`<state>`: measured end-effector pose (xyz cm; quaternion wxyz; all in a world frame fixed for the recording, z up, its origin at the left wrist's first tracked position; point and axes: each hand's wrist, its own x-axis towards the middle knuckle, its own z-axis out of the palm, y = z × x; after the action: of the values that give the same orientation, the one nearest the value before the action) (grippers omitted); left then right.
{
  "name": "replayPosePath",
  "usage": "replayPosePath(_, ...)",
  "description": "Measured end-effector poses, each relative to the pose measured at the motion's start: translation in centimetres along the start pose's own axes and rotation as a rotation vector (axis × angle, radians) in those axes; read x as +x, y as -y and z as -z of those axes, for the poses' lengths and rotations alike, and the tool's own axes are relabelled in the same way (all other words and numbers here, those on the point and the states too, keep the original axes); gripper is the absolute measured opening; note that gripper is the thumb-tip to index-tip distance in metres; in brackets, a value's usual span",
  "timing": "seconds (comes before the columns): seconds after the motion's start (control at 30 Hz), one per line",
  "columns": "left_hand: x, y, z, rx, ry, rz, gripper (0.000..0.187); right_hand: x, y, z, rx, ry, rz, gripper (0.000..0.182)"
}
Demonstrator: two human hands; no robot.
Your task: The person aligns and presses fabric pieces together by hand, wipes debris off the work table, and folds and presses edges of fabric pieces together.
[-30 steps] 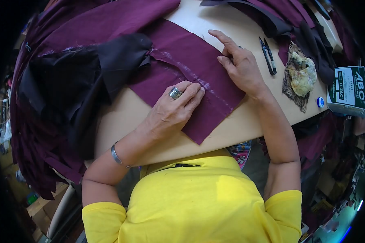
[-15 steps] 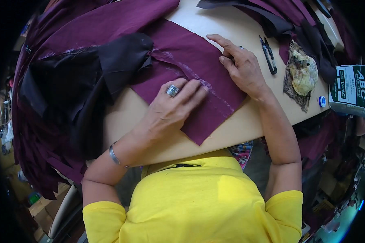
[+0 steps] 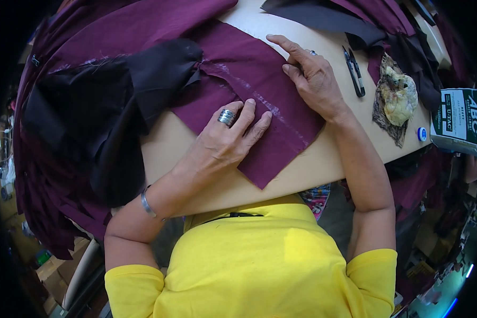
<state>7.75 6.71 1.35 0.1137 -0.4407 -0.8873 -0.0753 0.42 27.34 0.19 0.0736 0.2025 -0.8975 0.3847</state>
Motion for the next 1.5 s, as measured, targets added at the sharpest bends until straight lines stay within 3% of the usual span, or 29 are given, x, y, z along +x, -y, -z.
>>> replayPosePath(0.03, 0.0, 0.1, 0.1, -0.025, -0.006, 0.006, 0.049, 0.0, 0.0, 0.2, -0.008, 0.037, -0.022, 0.057)
replayPosePath(0.13, -0.2, 0.4, -0.1, -0.095, -0.036, 0.051, 0.051, -0.4, 0.1, 0.3, -0.158, -0.048, 0.223, 0.071)
replayPosePath(0.27, -0.6, 0.6, -1.1, -0.100, -0.066, 0.093, 0.047, -1.8, 1.1, -0.7, -0.286, 0.169, 0.214, 0.098)
replayPosePath(0.47, -0.6, 1.5, -0.1, -0.155, -0.083, 0.066, 0.042, -4.4, 2.0, 2.9, -0.508, 0.404, 0.124, 0.094)
replayPosePath(0.57, -0.5, 3.0, -0.3, -0.156, -0.146, 0.107, 0.041, -1.8, 1.0, 2.5, -0.243, 0.238, 0.166, 0.087)
replayPosePath(0.6, -0.4, 3.2, -0.4, -0.134, -0.158, 0.129, 0.042, -0.6, 0.9, 1.6, -0.328, 0.120, 0.136, 0.078)
replayPosePath(0.73, -0.1, 3.3, -0.6, -0.083, -0.159, 0.119, 0.044, 2.5, 1.5, -1.2, -0.273, 0.045, -0.065, 0.059)
replayPosePath(0.83, -0.1, 3.5, -1.0, -0.078, -0.162, 0.124, 0.041, 3.2, 2.5, -0.9, -0.224, 0.118, -0.224, 0.053)
replayPosePath(0.93, -0.3, 3.4, -1.2, -0.063, -0.165, 0.133, 0.037, 2.5, 1.9, -1.1, -0.124, 0.121, -0.152, 0.050)
replayPosePath(1.1, -0.5, 3.4, -1.3, -0.017, -0.163, 0.101, 0.035, 2.0, 0.1, -2.4, -0.078, -0.055, 0.120, 0.051)
replayPosePath(1.33, -0.6, 2.8, -0.7, 0.090, -0.085, 0.039, 0.048, 2.0, 1.0, -1.7, -0.114, 0.011, 0.055, 0.052)
replayPosePath(1.5, -0.5, 2.9, 0.5, 0.038, -0.065, -0.038, 0.048, 1.8, 0.8, -1.9, -0.115, -0.020, 0.121, 0.051)
